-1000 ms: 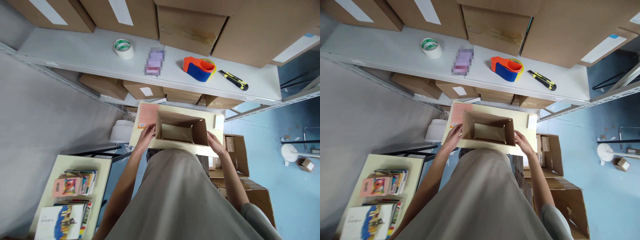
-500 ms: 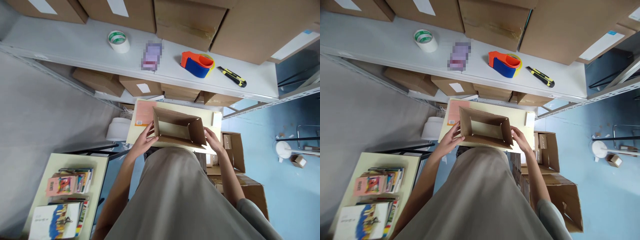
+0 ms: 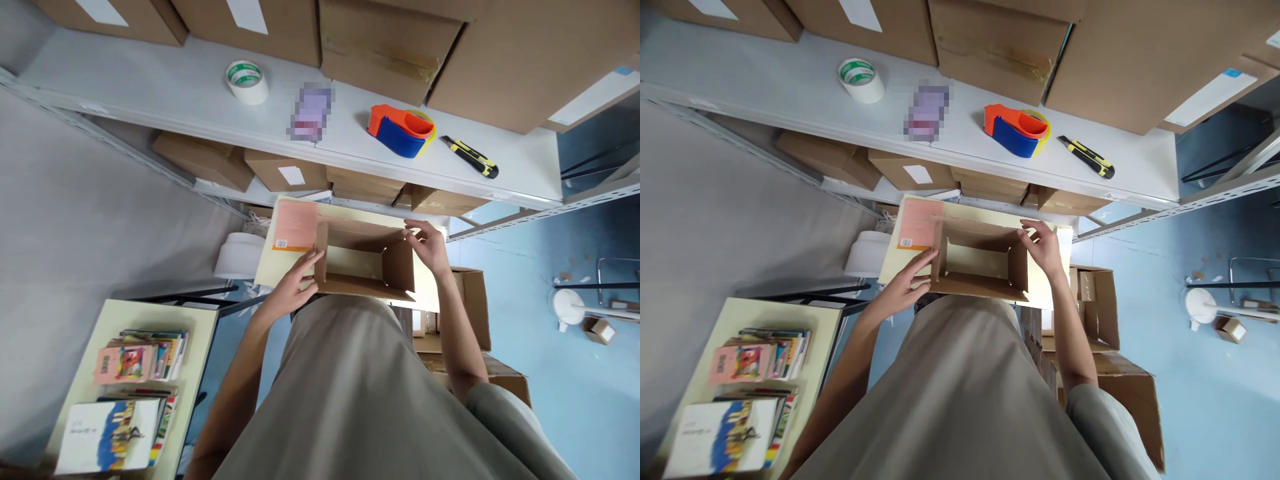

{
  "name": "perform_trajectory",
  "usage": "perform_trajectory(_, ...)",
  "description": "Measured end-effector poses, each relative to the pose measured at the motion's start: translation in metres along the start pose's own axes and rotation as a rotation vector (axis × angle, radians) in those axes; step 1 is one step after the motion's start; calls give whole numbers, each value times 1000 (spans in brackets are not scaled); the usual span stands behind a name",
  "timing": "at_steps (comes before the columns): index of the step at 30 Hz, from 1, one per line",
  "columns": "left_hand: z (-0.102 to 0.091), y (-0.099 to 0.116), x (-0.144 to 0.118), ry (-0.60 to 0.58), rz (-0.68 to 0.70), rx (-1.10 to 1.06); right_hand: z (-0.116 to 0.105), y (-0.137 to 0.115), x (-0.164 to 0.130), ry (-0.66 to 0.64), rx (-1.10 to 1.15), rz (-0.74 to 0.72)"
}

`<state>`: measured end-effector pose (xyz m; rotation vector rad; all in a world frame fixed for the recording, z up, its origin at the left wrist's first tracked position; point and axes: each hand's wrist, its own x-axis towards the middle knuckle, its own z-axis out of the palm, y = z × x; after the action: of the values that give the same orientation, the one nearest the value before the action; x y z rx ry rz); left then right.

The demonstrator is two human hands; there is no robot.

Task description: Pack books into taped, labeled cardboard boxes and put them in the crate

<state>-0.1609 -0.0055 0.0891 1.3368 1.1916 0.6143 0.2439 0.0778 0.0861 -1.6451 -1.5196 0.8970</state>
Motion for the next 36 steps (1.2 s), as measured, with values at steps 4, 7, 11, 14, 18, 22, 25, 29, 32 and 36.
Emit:
perform_trajectory(4,-1,1,0,-33,26,144,8,-4,5,-13,43,51)
perform_trajectory(7,-1,4,2,-22,35,225,14,-8,1,-91,137,143)
perform_trajectory(11,0,8,6,4,37,303,12,-10,-6,-115,196,158)
perform_trajectory(14,0,8,10,40,57,358,7,-7,-9,-139,228,158)
perform_trajectory(18,1,4,15,45,66,374,6,-4,-10,-126,239,153)
perform_trajectory(22,3,2,21,81,41,410,6,-3,-9,-38,138,112)
perform_trajectory(25,4,4,28,101,11,430,2,-1,-8,-8,111,133)
perform_trajectory(29,1,4,33,72,45,420,-3,2,-5,-165,231,231)
perform_trajectory(32,-2,1,32,28,61,383,0,6,-2,-229,256,264)
perform_trajectory(36,-1,-1,32,17,51,402,4,8,2,-220,211,223)
